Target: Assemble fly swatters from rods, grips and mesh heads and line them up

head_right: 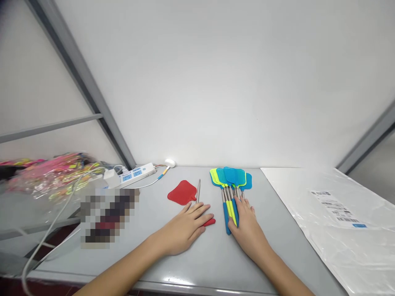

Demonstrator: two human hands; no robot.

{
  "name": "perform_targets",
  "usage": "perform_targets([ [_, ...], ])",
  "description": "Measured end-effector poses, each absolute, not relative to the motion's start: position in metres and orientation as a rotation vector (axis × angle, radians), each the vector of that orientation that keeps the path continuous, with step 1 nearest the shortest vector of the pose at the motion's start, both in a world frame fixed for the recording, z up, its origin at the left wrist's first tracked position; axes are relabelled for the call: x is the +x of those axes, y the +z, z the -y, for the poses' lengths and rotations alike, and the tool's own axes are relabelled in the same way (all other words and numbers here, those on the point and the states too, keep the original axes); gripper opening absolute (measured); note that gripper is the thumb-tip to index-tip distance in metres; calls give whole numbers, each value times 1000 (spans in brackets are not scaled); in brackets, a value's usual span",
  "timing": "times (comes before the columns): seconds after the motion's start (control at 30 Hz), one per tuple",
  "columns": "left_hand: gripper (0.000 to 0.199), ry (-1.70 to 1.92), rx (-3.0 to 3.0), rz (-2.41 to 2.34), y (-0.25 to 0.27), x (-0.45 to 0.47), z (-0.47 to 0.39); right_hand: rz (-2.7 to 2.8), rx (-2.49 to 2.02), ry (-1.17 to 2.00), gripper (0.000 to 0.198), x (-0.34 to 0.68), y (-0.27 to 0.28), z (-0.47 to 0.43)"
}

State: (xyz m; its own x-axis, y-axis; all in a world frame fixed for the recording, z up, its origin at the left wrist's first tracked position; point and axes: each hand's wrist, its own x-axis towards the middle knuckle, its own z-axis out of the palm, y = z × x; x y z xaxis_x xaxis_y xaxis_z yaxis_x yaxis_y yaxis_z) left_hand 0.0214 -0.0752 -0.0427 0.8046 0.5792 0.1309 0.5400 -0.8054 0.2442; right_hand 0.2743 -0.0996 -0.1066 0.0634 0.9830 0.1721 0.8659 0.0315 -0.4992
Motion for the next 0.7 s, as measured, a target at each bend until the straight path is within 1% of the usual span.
perform_targets([
  [0.13,40,350,2800,-971,-53,5,74,1907,-1808,371,66,272,-103,101],
  [0.2,36,353,2823,-1019,-55,6,73,1920,-1805,330,67,271,-97,103],
  [0.3,23,361,2878,-1021,-41,14,70,1887,-1717,96,65,267,-78,111],
  [0.37,16,387,2838,-1006,-19,19,62,1861,-1530,-93,56,263,-62,117],
  [0.43,13,452,2610,-1142,9,20,49,1842,-1353,-196,47,256,-46,118],
  [0.53,30,601,2472,-1249,37,15,21,1968,-1237,-219,36,237,-30,106],
  [0.57,32,743,2371,-1247,40,12,12,2038,-1240,-221,32,228,-27,99],
  [0.6,33,866,2313,-1244,39,9,4,2109,-1263,-226,30,218,-26,91],
  [0.7,34,1063,2250,-1294,19,-1,-9,2346,-1326,-224,26,185,-27,71],
])
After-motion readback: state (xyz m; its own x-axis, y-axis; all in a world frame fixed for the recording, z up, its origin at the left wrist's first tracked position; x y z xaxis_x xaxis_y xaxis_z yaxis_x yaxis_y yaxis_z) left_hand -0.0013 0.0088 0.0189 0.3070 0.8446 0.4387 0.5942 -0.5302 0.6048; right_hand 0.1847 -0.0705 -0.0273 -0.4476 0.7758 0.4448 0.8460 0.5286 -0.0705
